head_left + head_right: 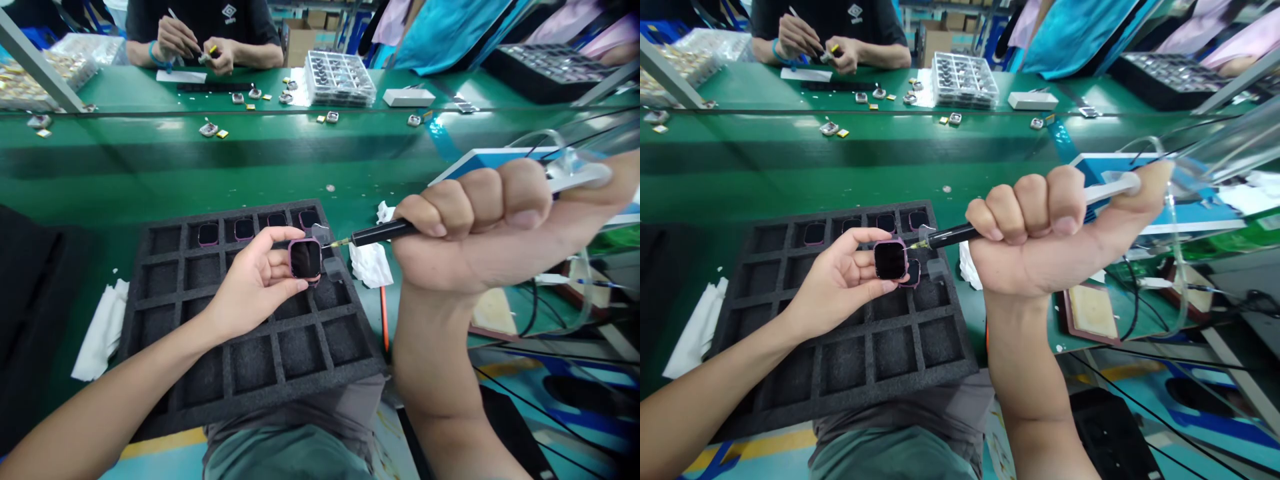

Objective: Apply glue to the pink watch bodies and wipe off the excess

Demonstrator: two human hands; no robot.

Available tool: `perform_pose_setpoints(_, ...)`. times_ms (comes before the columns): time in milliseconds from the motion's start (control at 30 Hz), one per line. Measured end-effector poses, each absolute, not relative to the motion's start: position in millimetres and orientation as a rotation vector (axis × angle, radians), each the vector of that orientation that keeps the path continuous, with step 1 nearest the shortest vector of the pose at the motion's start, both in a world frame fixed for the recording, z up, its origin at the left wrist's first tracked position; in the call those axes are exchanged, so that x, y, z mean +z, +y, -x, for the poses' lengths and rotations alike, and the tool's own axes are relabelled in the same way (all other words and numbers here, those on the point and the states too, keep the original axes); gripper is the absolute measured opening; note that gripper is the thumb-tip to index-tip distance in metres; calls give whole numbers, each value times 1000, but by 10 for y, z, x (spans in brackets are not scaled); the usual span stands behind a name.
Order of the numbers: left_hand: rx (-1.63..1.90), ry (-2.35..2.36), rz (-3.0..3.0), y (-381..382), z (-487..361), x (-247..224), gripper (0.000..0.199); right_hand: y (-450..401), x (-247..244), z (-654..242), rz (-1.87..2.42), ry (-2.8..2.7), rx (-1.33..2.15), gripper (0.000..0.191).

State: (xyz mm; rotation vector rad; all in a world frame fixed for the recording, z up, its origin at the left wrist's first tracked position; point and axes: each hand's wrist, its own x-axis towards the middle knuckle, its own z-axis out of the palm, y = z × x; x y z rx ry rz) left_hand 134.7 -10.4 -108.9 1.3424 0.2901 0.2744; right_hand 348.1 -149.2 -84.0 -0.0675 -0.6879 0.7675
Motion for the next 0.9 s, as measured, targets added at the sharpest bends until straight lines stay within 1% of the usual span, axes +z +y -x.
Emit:
perform_pose_setpoints(167,247,279,-1389,-115,-1340,-1113,53,-1377,-826,-3451,14,-707,653,72)
perform_pose_setpoints(367,236,260,-1429,-129,-1338,-1127,53,-1315,-711,-3311,278,-841,467,71)
perform_pose_setpoints(500,229,263,-1437,-139,-1340,-1129,53,-1323,-700,-3266,317,-905,453,71)
perform_pose_setpoints(633,221,260,-1441,-147,-1342,-1123,53,-1339,-708,-3245,385,-794,473,74)
perform_pose_setpoints(767,211,260,-1447,-151,-1336,-1112,53,-1338,-721,-3243,346,-809,488,77)
perform_pose_setpoints(900,209,272,-1448,-154,-1334,-1109,53,-1346,-711,-3221,369,-769,497,76)
